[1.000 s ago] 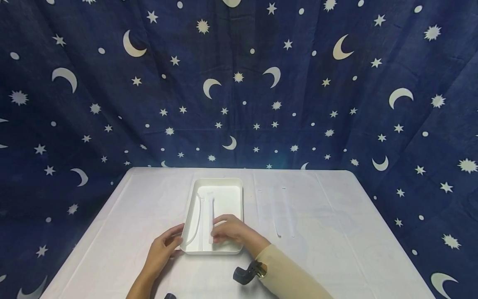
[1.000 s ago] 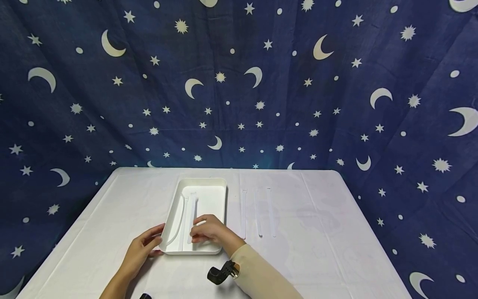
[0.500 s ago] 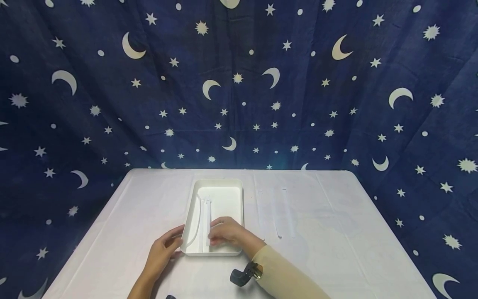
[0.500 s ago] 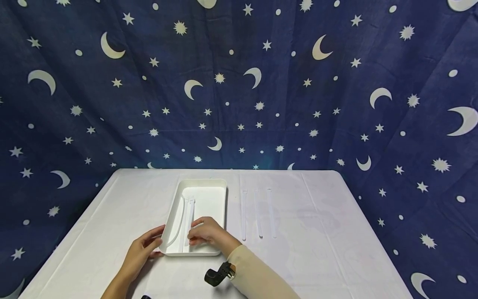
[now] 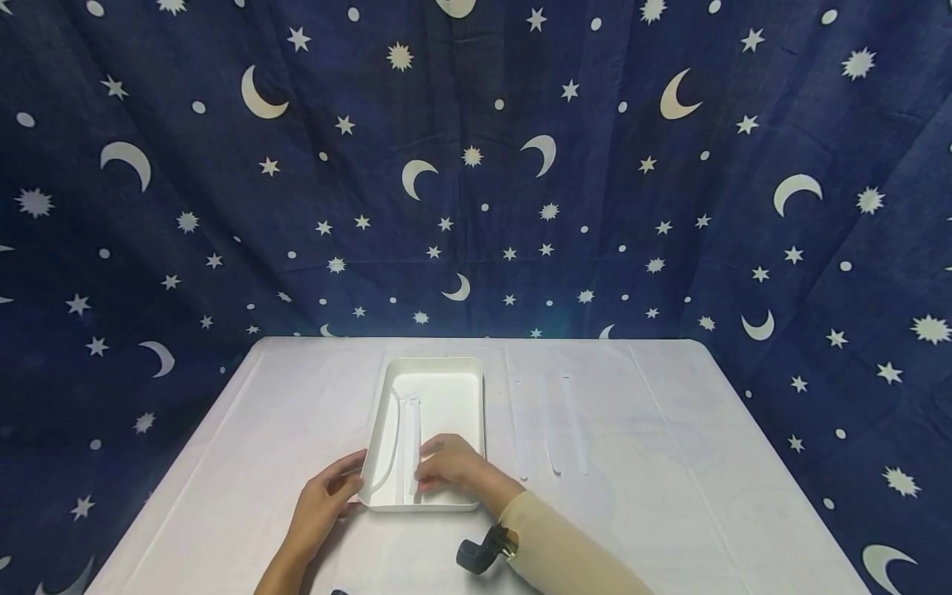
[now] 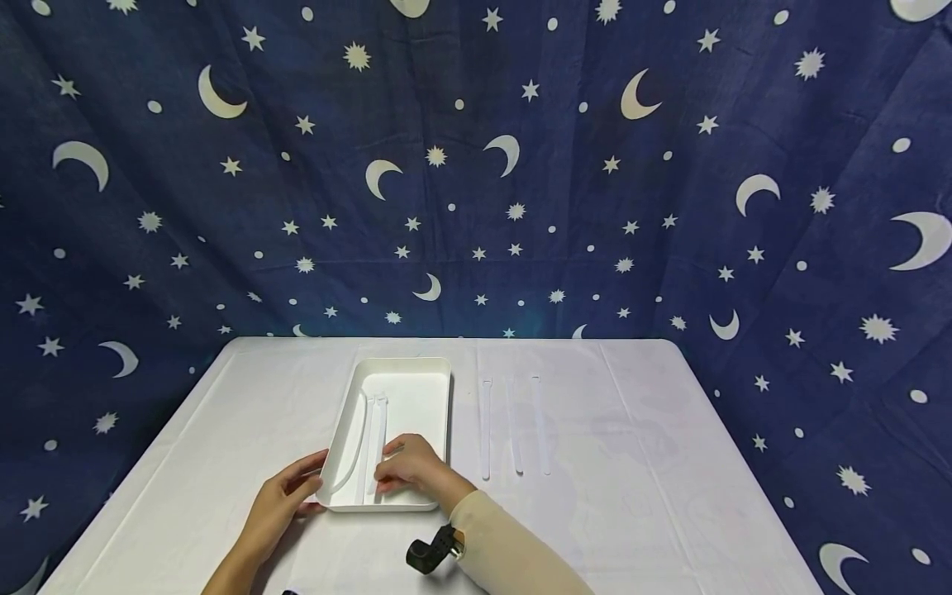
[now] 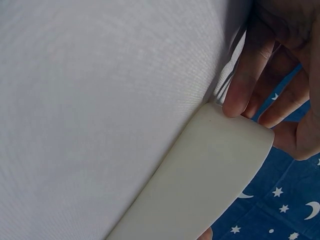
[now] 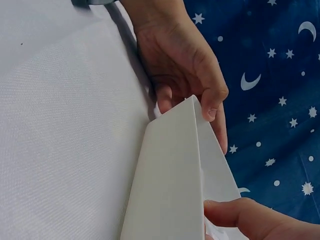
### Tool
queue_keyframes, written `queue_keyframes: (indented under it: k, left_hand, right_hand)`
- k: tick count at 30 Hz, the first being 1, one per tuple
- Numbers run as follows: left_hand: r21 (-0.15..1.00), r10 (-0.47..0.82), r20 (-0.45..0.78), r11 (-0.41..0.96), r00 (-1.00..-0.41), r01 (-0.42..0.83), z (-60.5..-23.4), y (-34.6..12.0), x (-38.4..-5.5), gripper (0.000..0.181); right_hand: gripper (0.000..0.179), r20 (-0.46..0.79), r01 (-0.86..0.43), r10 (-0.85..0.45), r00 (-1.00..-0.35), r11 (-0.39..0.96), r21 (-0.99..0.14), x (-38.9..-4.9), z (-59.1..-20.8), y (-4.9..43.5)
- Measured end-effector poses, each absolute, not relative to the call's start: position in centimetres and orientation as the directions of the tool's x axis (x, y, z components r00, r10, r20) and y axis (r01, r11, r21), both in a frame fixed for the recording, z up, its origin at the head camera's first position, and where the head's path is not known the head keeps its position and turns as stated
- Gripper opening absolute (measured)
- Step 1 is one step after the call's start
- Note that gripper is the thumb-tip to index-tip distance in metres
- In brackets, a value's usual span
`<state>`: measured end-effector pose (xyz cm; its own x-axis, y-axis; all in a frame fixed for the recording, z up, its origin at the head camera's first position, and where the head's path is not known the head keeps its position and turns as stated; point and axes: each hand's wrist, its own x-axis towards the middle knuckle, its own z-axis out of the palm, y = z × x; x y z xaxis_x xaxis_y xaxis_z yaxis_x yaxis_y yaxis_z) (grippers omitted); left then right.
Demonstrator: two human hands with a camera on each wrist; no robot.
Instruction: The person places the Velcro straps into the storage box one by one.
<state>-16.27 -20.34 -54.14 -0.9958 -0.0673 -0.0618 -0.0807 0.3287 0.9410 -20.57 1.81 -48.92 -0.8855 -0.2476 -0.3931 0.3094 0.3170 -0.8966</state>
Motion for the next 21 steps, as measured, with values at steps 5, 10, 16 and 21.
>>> queue_keyframes:
  k: [5,10,16,21]
  left_hand:
    - [0.941,-0.066,-0.055,0.331,-0.996,-0.074,-54.2,-20.4,-16.3,0.051]
    - [0.943,-0.064,-0.044,0.326,-0.997,-0.063,-54.0,-20.3,-16.2,0.050]
    - [0.946,-0.069,-0.046,0.318,-0.997,-0.066,-54.0,-20.2,-16.2,0.048]
    - [0.950,-0.064,-0.051,0.304,-0.997,-0.069,-54.1,-20.3,-16.2,0.049]
  right_hand:
    - [0.041,-0.368,0.267,-0.222,-0.903,0.381,-0.885,-20.4,-48.9,1.6]
    - [0.044,-0.318,0.188,-0.213,-0.924,0.469,-0.863,-20.4,-49.0,1.2]
    - [0.049,-0.282,0.135,-0.192,-0.940,0.549,-0.825,-20.4,-49.4,0.8]
    - [0.045,-0.279,0.122,-0.186,-0.942,0.583,-0.803,-20.4,-49.6,0.6]
